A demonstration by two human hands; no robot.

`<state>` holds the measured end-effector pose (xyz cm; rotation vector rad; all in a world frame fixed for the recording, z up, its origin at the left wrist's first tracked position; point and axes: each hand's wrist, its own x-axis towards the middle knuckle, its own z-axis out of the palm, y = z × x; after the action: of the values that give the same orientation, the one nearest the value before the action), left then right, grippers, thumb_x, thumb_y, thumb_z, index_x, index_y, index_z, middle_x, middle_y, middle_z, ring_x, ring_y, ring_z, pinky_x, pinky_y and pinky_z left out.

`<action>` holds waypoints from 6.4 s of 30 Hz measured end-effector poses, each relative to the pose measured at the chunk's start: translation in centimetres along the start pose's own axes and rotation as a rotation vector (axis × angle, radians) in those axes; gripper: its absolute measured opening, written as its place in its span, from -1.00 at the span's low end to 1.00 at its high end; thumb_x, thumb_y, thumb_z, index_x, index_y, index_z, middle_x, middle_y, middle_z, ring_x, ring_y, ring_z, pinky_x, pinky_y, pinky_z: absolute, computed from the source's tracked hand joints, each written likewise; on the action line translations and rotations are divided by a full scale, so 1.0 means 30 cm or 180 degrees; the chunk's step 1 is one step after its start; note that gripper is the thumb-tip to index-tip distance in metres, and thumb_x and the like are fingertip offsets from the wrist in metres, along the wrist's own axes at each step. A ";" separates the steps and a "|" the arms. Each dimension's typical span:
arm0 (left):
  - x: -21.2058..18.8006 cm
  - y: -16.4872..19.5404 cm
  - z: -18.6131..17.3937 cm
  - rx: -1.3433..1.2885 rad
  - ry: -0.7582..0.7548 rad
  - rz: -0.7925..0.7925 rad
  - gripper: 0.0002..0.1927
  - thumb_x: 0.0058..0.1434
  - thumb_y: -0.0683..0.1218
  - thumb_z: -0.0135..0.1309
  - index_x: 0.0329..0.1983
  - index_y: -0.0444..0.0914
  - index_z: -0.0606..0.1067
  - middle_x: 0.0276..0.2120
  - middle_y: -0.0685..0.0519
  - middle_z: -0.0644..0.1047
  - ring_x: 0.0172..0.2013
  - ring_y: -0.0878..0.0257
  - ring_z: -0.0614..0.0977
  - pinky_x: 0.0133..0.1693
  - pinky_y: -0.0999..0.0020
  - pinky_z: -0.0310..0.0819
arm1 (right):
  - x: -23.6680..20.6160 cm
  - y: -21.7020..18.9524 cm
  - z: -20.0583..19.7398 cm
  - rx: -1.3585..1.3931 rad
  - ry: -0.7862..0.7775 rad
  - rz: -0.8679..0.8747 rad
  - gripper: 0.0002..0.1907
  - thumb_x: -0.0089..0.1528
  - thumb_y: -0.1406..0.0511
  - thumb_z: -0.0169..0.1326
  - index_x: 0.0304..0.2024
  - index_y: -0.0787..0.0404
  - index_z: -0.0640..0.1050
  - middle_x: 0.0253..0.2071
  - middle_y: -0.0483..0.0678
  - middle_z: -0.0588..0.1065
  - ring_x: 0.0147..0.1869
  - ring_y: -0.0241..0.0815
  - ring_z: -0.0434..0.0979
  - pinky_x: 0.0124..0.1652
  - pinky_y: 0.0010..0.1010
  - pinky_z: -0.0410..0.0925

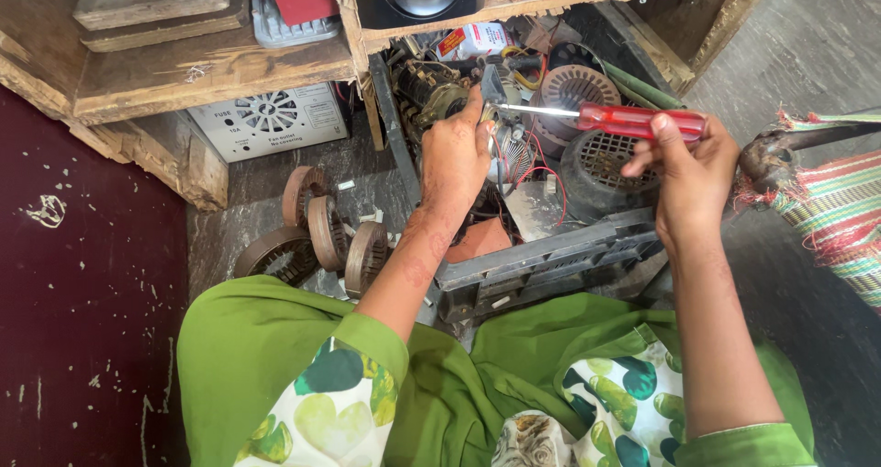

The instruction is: The person uses a screwdriver to work on a speaker component, then picks up and examines a fan motor assembly. They manipulate the components with both hands in a cluttered workspace.

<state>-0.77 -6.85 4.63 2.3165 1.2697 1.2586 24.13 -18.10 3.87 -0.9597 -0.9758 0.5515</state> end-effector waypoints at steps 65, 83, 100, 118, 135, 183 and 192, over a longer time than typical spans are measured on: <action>-0.004 0.006 0.014 -0.0113 0.0018 -0.0071 -0.51 0.30 -0.14 0.08 0.31 -0.28 0.41 -0.36 -0.20 0.63 -0.32 -0.13 0.68 -0.23 0.01 0.55 | 0.033 0.060 -0.081 0.0181 -0.0164 0.0390 -0.73 0.51 0.35 0.10 0.10 0.36 0.31 -0.19 0.09 0.49 -0.36 -0.10 0.56 -0.38 -0.39 0.43; 0.002 -0.005 0.038 -0.0124 0.0083 -0.0113 -0.49 0.29 -0.14 0.10 0.32 -0.27 0.39 -0.35 -0.22 0.63 -0.31 -0.13 0.68 -0.22 0.00 0.55 | 0.023 -0.034 -0.033 0.0221 -0.0329 0.0640 -0.69 0.44 0.42 0.09 0.15 0.33 0.29 -0.07 0.15 0.54 -0.29 -0.07 0.61 -0.31 -0.38 0.48; -0.002 0.004 0.032 -0.0159 0.0076 -0.0001 -0.51 0.30 -0.15 0.09 0.32 -0.24 0.41 -0.38 -0.20 0.63 -0.32 -0.14 0.68 -0.22 -0.01 0.53 | 0.027 -0.009 -0.015 0.0053 -0.0067 0.0389 -0.67 0.40 0.31 0.05 0.11 0.12 0.22 -0.04 -0.08 0.45 -0.10 -0.28 0.63 -0.15 -0.37 0.57; 0.000 -0.001 0.018 -0.0161 0.0101 -0.0088 -0.51 0.27 -0.13 0.12 0.29 -0.24 0.43 -0.32 -0.20 0.63 -0.30 -0.15 0.67 -0.21 0.00 0.54 | 0.019 -0.036 0.001 -0.0335 -0.0011 0.0593 -0.80 0.38 0.32 0.03 -0.04 0.27 0.32 -0.28 -0.04 0.49 -0.40 -0.27 0.55 -0.33 -0.46 0.47; -0.016 -0.002 0.010 0.0015 0.0071 -0.0040 -0.52 0.27 -0.14 0.12 0.27 -0.24 0.45 -0.34 -0.19 0.63 -0.31 -0.16 0.66 -0.24 -0.02 0.53 | 0.007 -0.065 0.012 0.0002 0.0061 0.0910 -0.67 0.19 0.35 0.07 -0.03 0.19 0.29 -0.19 -0.05 0.52 -0.29 -0.26 0.63 -0.27 -0.37 0.53; 0.002 0.000 0.006 -0.0014 0.0059 -0.0084 -0.51 0.30 -0.12 0.13 0.30 -0.24 0.41 -0.31 -0.18 0.64 -0.30 -0.13 0.68 -0.21 0.00 0.55 | 0.044 0.055 -0.028 -0.0644 0.0409 0.0502 -0.67 0.48 0.07 0.02 0.01 0.20 0.41 -0.23 -0.13 0.50 -0.33 -0.38 0.53 -0.28 -0.56 0.46; -0.001 0.011 0.004 -0.0116 0.0104 -0.0088 -0.51 0.28 -0.12 0.13 0.29 -0.21 0.44 -0.32 -0.19 0.63 -0.31 -0.13 0.68 -0.22 0.01 0.54 | -0.018 0.001 -0.033 -0.0177 -0.0461 -0.0220 -0.72 0.51 0.39 0.11 0.12 0.17 0.28 0.03 -0.07 0.41 -0.13 -0.35 0.43 -0.10 -0.50 0.36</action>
<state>-0.49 -7.05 4.71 2.2547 1.2738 1.3046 24.75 -18.90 3.39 -0.9416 -1.1550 0.5435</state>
